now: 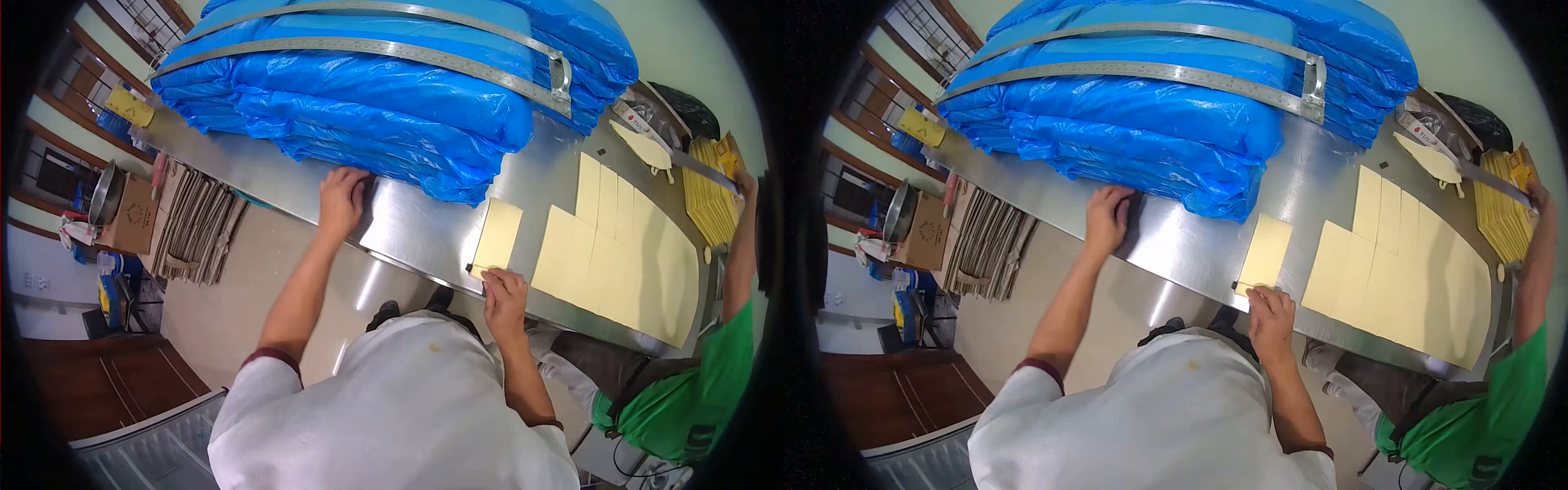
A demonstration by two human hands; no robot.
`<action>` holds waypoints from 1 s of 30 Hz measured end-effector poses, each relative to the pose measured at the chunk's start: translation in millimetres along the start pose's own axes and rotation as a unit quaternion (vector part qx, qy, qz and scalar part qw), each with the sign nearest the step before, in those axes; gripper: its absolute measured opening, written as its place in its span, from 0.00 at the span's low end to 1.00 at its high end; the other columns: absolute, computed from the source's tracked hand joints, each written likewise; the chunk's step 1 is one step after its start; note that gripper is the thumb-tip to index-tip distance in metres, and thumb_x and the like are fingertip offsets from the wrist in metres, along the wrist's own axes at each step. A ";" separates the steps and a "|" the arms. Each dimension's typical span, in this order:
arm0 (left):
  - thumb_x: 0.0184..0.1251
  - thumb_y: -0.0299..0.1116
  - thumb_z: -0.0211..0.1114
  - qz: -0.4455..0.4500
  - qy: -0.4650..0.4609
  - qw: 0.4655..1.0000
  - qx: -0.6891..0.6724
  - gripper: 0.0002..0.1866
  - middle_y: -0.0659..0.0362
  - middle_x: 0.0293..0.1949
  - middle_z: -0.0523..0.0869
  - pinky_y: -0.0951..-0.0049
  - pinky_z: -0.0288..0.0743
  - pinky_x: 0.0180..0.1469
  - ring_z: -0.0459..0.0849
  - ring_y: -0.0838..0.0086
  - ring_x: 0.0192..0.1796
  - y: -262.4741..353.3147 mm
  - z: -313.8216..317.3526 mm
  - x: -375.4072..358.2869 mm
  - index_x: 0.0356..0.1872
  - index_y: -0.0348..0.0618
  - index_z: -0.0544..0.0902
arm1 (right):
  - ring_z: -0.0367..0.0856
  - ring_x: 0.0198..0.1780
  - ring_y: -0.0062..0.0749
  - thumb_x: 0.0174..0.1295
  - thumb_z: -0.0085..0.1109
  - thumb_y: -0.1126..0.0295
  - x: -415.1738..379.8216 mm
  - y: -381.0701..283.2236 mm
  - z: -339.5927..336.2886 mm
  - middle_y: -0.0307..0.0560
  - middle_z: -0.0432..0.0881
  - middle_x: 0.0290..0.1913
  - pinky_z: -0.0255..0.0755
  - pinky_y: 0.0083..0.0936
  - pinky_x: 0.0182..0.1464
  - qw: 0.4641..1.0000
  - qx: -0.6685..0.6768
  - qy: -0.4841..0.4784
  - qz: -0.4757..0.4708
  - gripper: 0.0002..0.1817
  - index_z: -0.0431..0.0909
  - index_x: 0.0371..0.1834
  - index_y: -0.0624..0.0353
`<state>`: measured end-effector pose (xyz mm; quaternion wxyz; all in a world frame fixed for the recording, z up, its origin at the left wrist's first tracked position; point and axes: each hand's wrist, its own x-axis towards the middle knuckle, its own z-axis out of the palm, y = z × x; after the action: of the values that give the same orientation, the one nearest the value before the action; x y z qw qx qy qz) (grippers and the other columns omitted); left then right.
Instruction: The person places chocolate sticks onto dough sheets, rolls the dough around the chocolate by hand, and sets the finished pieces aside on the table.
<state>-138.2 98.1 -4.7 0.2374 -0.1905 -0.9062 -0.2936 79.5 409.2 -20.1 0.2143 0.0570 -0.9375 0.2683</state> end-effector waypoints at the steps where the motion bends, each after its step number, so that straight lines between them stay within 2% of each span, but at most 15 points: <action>1: 0.61 0.25 0.68 0.018 -0.021 0.999 0.035 0.10 0.53 0.43 0.87 0.54 0.73 0.52 0.82 0.52 0.49 -6.3 -4.9 7.7 0.43 0.46 0.88 | 0.79 0.50 0.45 0.56 0.66 0.80 1.2 0.3 0.7 0.44 0.84 0.50 0.69 0.39 0.52 1.000 0.007 0.002 -0.007 0.16 0.85 0.49 0.56; 4: 0.63 0.26 0.67 0.043 -0.101 0.991 0.074 0.07 0.55 0.43 0.88 0.55 0.71 0.53 0.82 0.54 0.49 -29.7 -4.0 17.2 0.41 0.47 0.88 | 0.79 0.49 0.45 0.59 0.65 0.79 0.8 3.0 -2.5 0.46 0.85 0.49 0.69 0.39 0.52 1.000 0.017 0.006 -0.013 0.17 0.83 0.52 0.59; 7: 0.65 0.29 0.67 0.045 -0.112 0.988 0.098 0.05 0.57 0.43 0.88 0.57 0.70 0.52 0.83 0.57 0.49 -27.3 -5.0 20.2 0.40 0.47 0.88 | 0.80 0.48 0.46 0.60 0.65 0.79 1.0 2.3 -1.8 0.48 0.85 0.49 0.70 0.40 0.53 0.999 0.032 0.017 0.005 0.21 0.79 0.58 0.61; 10: 0.63 0.26 0.64 0.125 -0.011 0.992 0.031 0.06 0.60 0.41 0.88 0.55 0.69 0.51 0.83 0.58 0.47 6.4 -16.8 14.3 0.38 0.46 0.86 | 0.80 0.48 0.47 0.60 0.67 0.78 2.0 -1.2 -2.8 0.48 0.85 0.49 0.70 0.40 0.53 0.998 0.050 0.019 0.038 0.25 0.76 0.62 0.61; 12: 0.63 0.25 0.63 0.116 -0.073 0.986 -0.098 0.05 0.58 0.38 0.88 0.57 0.72 0.48 0.84 0.57 0.43 52.1 -13.1 -10.2 0.37 0.45 0.86 | 0.80 0.47 0.46 0.59 0.69 0.76 2.9 -4.2 -4.1 0.48 0.86 0.48 0.71 0.39 0.53 0.996 0.063 0.023 0.052 0.27 0.75 0.63 0.61; 13: 0.61 0.22 0.64 0.127 -0.096 0.950 -0.271 0.07 0.56 0.35 0.88 0.58 0.75 0.44 0.85 0.57 0.41 77.9 1.7 -26.9 0.38 0.44 0.86 | 0.80 0.47 0.46 0.59 0.70 0.76 2.5 -5.2 -4.7 0.48 0.86 0.48 0.72 0.39 0.52 0.995 0.071 0.026 0.058 0.28 0.75 0.64 0.61; 14: 0.61 0.20 0.66 0.127 -0.174 0.933 -0.286 0.08 0.54 0.37 0.87 0.60 0.77 0.43 0.85 0.56 0.43 104.4 8.1 -40.2 0.40 0.42 0.86 | 0.80 0.47 0.46 0.59 0.71 0.75 3.2 -5.1 -3.9 0.48 0.86 0.47 0.72 0.39 0.52 0.995 0.080 0.030 0.061 0.28 0.74 0.64 0.61; 15: 0.62 0.21 0.67 0.050 -0.243 0.919 -0.306 0.10 0.51 0.39 0.86 0.60 0.78 0.45 0.85 0.55 0.42 133.9 12.9 -50.8 0.44 0.42 0.85 | 0.80 0.46 0.46 0.59 0.72 0.74 3.9 -5.7 -4.4 0.48 0.86 0.47 0.72 0.39 0.52 0.993 0.090 0.032 0.063 0.29 0.74 0.64 0.61; 16: 0.66 0.24 0.69 0.093 -0.260 0.911 -0.306 0.15 0.51 0.40 0.85 0.62 0.79 0.44 0.84 0.57 0.40 142.4 30.2 -58.9 0.54 0.40 0.84 | 0.80 0.45 0.45 0.59 0.73 0.72 5.5 -6.6 -6.3 0.49 0.86 0.46 0.73 0.38 0.50 0.994 0.088 0.039 0.053 0.29 0.75 0.64 0.61; 19: 0.65 0.25 0.70 0.048 -0.282 0.885 -0.367 0.15 0.50 0.40 0.83 0.61 0.78 0.44 0.84 0.55 0.40 167.8 50.2 -64.7 0.52 0.39 0.80 | 0.81 0.46 0.46 0.59 0.72 0.72 2.5 -1.8 -5.8 0.49 0.86 0.46 0.73 0.38 0.51 0.994 0.088 0.028 0.056 0.25 0.78 0.60 0.59; 22: 0.64 0.26 0.71 0.116 -0.301 0.877 -0.356 0.15 0.51 0.41 0.81 0.61 0.78 0.44 0.82 0.55 0.41 166.9 59.7 -63.7 0.50 0.40 0.80 | 0.82 0.47 0.46 0.60 0.71 0.73 4.4 4.6 -6.6 0.50 0.86 0.45 0.75 0.38 0.53 0.997 0.079 0.019 0.014 0.18 0.83 0.54 0.59; 28: 0.60 0.29 0.74 0.189 -0.288 0.905 -0.250 0.14 0.56 0.43 0.80 0.59 0.72 0.52 0.79 0.58 0.49 156.6 59.6 -63.7 0.47 0.45 0.83 | 0.82 0.48 0.46 0.57 0.72 0.76 0.3 6.0 -9.8 0.52 0.83 0.50 0.78 0.37 0.51 0.993 0.093 0.047 0.063 0.15 0.85 0.48 0.62; 30: 0.58 0.29 0.75 0.163 -0.297 0.909 -0.244 0.14 0.57 0.43 0.81 0.60 0.70 0.53 0.79 0.59 0.50 156.4 60.7 -66.2 0.46 0.46 0.84 | 0.82 0.47 0.46 0.55 0.74 0.75 -3.5 9.7 -13.2 0.51 0.83 0.50 0.78 0.35 0.50 0.992 0.087 0.052 0.074 0.16 0.86 0.47 0.62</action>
<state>-27.7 240.3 -14.9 -0.0518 -0.4658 -0.7911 -0.3930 85.5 424.4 -16.2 0.2367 -0.0086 -0.8998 0.3663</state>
